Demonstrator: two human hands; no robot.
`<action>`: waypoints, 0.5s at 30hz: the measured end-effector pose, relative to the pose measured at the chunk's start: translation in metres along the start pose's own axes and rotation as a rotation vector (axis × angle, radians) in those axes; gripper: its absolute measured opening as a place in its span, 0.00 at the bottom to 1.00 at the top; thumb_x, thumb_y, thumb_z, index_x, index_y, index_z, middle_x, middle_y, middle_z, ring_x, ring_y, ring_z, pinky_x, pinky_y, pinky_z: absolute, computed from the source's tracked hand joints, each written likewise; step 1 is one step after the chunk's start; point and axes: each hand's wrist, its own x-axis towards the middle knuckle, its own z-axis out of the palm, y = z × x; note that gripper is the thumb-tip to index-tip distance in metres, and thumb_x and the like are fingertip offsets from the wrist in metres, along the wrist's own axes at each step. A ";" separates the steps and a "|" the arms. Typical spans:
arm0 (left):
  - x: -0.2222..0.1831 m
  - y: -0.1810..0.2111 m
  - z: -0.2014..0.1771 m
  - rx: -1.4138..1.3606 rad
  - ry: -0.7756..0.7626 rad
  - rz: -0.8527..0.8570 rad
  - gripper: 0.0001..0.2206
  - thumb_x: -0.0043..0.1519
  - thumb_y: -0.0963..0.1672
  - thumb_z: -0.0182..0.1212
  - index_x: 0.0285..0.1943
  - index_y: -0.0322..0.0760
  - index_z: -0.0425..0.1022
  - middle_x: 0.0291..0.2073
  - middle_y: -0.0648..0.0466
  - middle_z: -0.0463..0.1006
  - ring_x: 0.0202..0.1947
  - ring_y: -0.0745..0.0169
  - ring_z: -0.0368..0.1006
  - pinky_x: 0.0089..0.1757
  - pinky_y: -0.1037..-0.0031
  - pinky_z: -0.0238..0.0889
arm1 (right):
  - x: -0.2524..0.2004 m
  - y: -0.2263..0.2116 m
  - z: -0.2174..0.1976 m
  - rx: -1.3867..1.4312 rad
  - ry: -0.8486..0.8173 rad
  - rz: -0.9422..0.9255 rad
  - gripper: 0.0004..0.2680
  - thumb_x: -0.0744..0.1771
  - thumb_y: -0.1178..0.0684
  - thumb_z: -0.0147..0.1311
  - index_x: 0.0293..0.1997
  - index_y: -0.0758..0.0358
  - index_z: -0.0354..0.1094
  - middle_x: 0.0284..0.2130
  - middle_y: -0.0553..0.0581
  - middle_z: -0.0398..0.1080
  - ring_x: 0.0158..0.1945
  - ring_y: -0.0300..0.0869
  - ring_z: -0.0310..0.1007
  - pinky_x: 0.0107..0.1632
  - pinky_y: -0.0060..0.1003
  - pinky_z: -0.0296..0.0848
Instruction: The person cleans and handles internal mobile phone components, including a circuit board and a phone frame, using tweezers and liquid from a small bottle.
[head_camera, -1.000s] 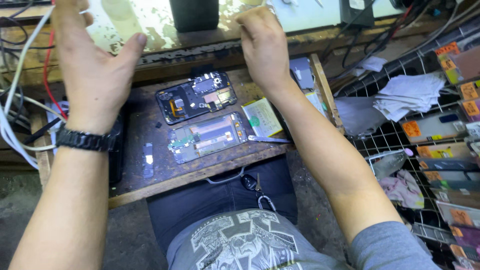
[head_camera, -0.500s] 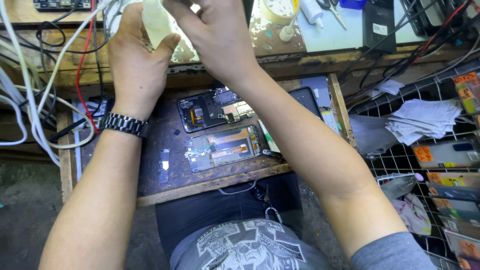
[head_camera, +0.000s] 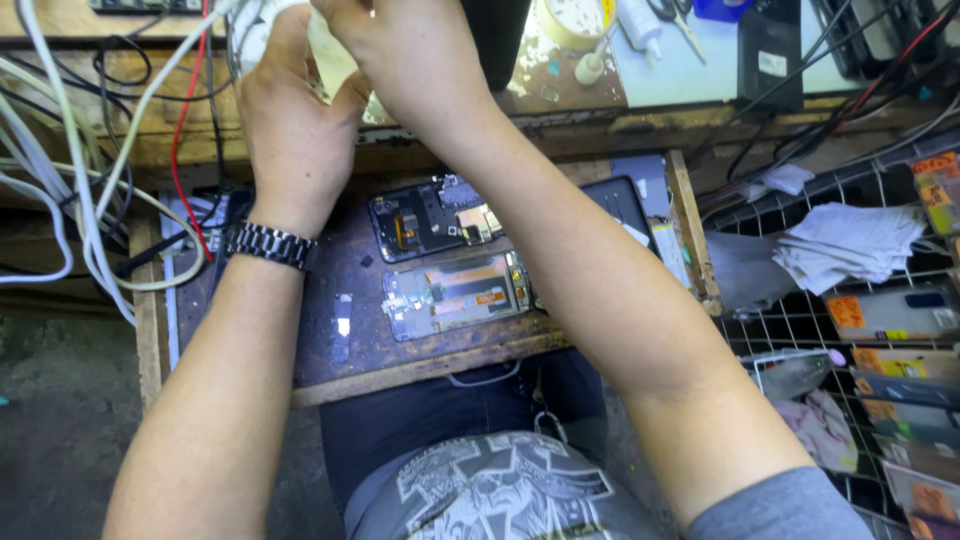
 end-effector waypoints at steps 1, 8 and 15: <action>0.003 0.000 -0.002 -0.004 0.010 -0.002 0.17 0.63 0.43 0.75 0.56 0.36 0.72 0.30 0.46 0.77 0.31 0.49 0.76 0.36 0.61 0.66 | 0.003 -0.007 -0.001 -0.069 -0.053 0.077 0.09 0.68 0.49 0.57 0.41 0.66 0.73 0.27 0.61 0.75 0.30 0.47 0.78 0.36 0.41 0.71; 0.001 0.000 -0.004 -0.267 -0.001 0.107 0.18 0.63 0.41 0.72 0.59 0.36 0.70 0.43 0.48 0.83 0.44 0.55 0.83 0.45 0.68 0.72 | -0.066 -0.010 -0.058 -0.146 0.231 -0.293 0.05 0.72 0.56 0.56 0.48 0.66 0.68 0.40 0.60 0.69 0.42 0.46 0.72 0.45 0.38 0.71; 0.003 0.007 -0.008 -0.173 -0.002 0.022 0.17 0.64 0.42 0.75 0.58 0.36 0.73 0.41 0.48 0.84 0.43 0.56 0.83 0.45 0.68 0.72 | -0.078 0.086 -0.126 -0.044 0.433 0.010 0.13 0.69 0.59 0.61 0.57 0.68 0.61 0.50 0.57 0.66 0.51 0.44 0.66 0.52 0.40 0.72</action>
